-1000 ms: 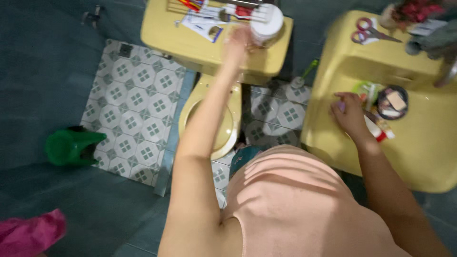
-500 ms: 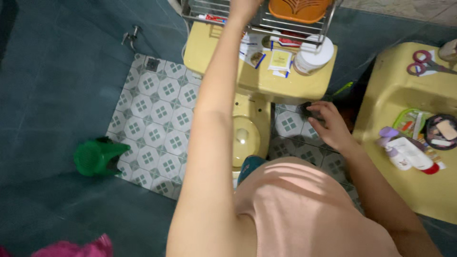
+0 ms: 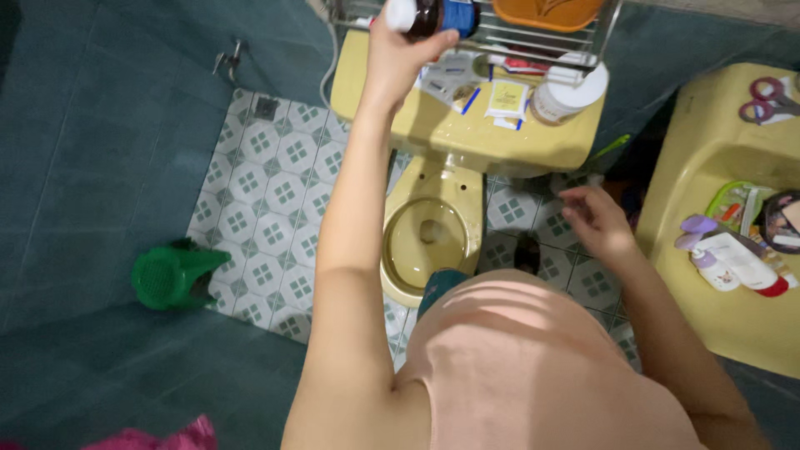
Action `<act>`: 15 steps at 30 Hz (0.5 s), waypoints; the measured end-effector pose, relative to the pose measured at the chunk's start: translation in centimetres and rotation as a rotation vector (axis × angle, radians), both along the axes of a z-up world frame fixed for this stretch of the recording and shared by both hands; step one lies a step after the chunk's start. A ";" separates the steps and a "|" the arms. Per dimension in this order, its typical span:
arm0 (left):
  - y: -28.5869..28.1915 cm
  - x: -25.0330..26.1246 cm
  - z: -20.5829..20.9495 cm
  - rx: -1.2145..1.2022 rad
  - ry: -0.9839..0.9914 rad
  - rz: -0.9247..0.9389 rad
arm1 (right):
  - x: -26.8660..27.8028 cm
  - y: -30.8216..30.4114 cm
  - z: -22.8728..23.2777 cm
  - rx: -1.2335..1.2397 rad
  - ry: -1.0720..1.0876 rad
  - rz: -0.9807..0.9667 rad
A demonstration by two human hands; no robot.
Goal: The person washes a white plastic lid and a small jar under running water in a yellow sink, then places them on a metal rack. They also move several toiletries and a small potted plant on the sink and toilet tank.
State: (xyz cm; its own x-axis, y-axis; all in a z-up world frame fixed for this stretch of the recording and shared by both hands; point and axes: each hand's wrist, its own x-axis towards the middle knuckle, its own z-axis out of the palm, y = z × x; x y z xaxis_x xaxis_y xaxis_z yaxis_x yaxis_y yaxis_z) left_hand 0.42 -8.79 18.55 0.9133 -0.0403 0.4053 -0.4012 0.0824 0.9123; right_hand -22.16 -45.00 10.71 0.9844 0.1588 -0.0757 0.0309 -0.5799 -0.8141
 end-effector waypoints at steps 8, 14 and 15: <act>-2.3 -11.7 6.7 -0.421 0.045 -0.132 | 4.6 3.7 6.3 0.234 -0.164 0.317; -5.5 -14.6 8.0 -0.721 0.020 -0.316 | 7.6 6.9 13.3 0.707 -0.190 0.501; -6.0 -14.6 8.1 -0.767 0.021 -0.347 | 8.2 7.1 14.6 0.737 -0.238 0.522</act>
